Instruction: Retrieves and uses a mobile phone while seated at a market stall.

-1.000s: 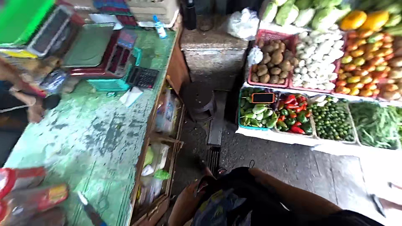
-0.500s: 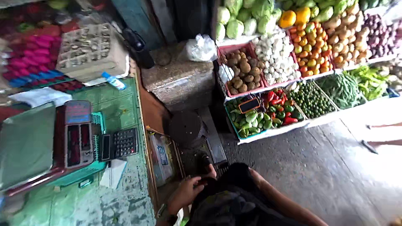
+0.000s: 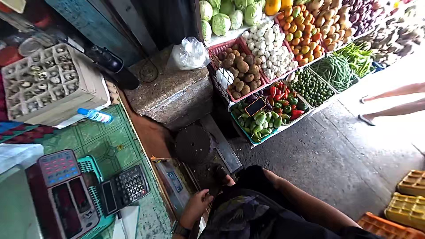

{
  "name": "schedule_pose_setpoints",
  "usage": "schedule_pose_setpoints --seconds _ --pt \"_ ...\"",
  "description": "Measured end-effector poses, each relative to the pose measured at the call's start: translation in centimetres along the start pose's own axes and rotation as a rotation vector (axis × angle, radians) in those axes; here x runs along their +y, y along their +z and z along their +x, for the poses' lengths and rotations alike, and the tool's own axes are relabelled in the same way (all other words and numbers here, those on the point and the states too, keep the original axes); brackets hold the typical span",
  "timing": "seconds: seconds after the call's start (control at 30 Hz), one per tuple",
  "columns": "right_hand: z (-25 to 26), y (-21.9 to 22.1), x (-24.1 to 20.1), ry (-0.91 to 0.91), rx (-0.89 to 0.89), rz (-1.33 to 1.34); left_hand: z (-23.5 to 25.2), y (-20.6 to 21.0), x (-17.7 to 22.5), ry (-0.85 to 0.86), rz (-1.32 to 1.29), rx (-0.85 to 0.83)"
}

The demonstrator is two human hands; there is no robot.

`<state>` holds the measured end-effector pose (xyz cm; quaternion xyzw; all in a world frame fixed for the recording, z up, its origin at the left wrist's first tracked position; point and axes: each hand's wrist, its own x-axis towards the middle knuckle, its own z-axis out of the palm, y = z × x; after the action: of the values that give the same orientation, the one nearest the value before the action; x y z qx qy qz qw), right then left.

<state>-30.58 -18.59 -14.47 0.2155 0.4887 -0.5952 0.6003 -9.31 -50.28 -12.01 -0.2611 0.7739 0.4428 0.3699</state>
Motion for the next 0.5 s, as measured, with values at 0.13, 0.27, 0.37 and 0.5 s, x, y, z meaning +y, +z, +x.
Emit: schedule_pose_setpoints --seconds 0.13,0.27,0.37,0.5 --pt "1.5 -2.0 -0.1 0.005 -0.293 0.054 2.1 -1.2 0.3 -0.042 0.07 -0.081" --pt "0.0 -2.2 -0.9 0.022 -0.197 0.238 4.8 -2.3 1.3 -0.105 0.01 -0.122" --pt "-0.9 -2.4 -2.7 -0.008 -0.052 0.311 7.3 -1.7 1.5 -0.19 -0.12 -0.122" --pt "-0.4 -3.4 -6.7 0.065 0.05 0.286 8.7 1.5 -0.9 -0.195 -0.171 -0.16"
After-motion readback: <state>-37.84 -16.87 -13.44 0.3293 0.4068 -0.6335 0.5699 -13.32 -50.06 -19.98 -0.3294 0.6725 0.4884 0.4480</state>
